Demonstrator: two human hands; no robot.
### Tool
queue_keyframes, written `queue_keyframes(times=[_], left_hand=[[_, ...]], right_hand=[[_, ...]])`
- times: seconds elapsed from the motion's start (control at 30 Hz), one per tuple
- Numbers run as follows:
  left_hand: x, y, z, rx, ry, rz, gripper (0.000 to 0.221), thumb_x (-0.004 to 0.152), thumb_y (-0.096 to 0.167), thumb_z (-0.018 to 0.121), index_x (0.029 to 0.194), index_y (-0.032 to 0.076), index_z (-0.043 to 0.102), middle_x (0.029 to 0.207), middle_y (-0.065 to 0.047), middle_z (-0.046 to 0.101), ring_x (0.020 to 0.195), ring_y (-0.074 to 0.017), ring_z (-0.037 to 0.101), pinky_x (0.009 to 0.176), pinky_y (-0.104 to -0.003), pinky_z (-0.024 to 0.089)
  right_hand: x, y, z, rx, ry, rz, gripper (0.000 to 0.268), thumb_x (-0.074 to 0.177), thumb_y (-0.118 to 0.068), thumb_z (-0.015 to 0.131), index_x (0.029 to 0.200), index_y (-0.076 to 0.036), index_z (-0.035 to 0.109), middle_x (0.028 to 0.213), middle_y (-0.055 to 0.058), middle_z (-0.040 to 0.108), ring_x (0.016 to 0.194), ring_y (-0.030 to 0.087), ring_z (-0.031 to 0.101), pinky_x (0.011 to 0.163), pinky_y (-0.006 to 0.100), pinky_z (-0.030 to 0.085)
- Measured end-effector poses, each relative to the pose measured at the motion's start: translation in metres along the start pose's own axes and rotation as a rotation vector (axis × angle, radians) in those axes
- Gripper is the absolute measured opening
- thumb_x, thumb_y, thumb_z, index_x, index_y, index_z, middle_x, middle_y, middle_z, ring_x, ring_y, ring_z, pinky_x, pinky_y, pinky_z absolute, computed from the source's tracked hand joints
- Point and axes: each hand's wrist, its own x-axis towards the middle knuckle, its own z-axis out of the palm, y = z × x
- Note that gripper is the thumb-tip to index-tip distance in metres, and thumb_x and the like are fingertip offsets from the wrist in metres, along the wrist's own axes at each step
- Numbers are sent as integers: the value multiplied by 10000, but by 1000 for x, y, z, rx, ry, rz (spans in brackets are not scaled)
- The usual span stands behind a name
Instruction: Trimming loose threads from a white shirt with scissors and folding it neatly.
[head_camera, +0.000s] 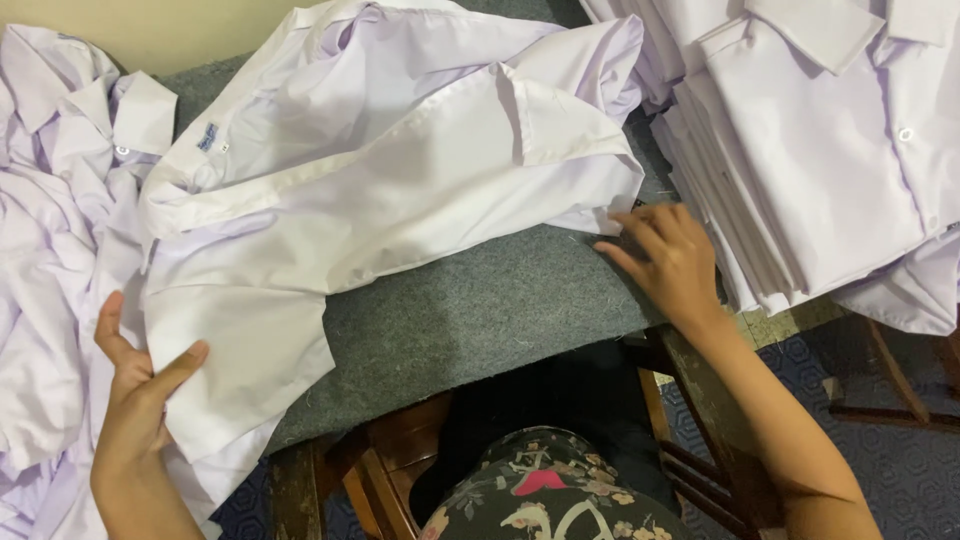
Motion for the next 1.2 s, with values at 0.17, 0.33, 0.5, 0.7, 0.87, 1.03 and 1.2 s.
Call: queue_keyframes(times=[0.17,0.33,0.5,0.7,0.87,1.03,1.2], left_hand=[[-9,18,10,139,37,-164,795,936,82,535,1531,431,141,1622,-22,311,1282,-173,462,752,-369,347],[-4,4,8,136,73,-138,726,970,103,538,1520,366,143,1538,-152,436,1307,-177,488,1007,-327,410],[-16,24,19,361,31,-445,937,867,456,553,1613,446,-13,1748,74,117,1488,-308,332,740,-373,347],[-35,62,44,283,121,-340,1042,826,152,615,1582,439,-43,1764,81,2,1594,-273,72,1214,-685,192],[-31,38,14,141,84,-248,846,873,-12,554,1567,364,250,1648,-23,348,1342,-318,471,1007,-518,444],[-22,-31,-34,362,-222,-162,676,785,105,652,1445,189,529,1673,-26,413,1532,-211,373,1139,-506,410],[-27,-85,-70,390,-560,-284,491,830,105,751,1316,163,725,1449,10,662,416,-122,373,350,-244,255]], right_hand=[[-3,4,2,103,-29,-39,181,936,-260,817,1019,-102,792,991,30,707,876,221,548,663,344,380],[-12,9,-5,268,-158,89,366,957,-435,701,799,-115,780,915,-14,692,877,184,608,718,378,341],[22,-13,-26,647,-478,864,454,995,-362,639,1273,-2,653,650,65,733,335,137,459,361,278,356],[3,11,1,940,-117,819,176,1073,-301,615,1130,-135,600,575,50,585,377,102,448,338,223,337],[-4,21,-16,1446,-67,860,197,1093,-225,521,1182,-56,473,1039,133,598,785,237,714,470,260,561],[-30,32,-14,1414,-190,963,126,1155,-205,396,1084,-116,450,775,62,577,661,190,596,671,318,550],[-32,21,-33,873,-351,1026,333,1036,-280,652,1184,4,563,720,109,646,518,185,590,436,277,490]])
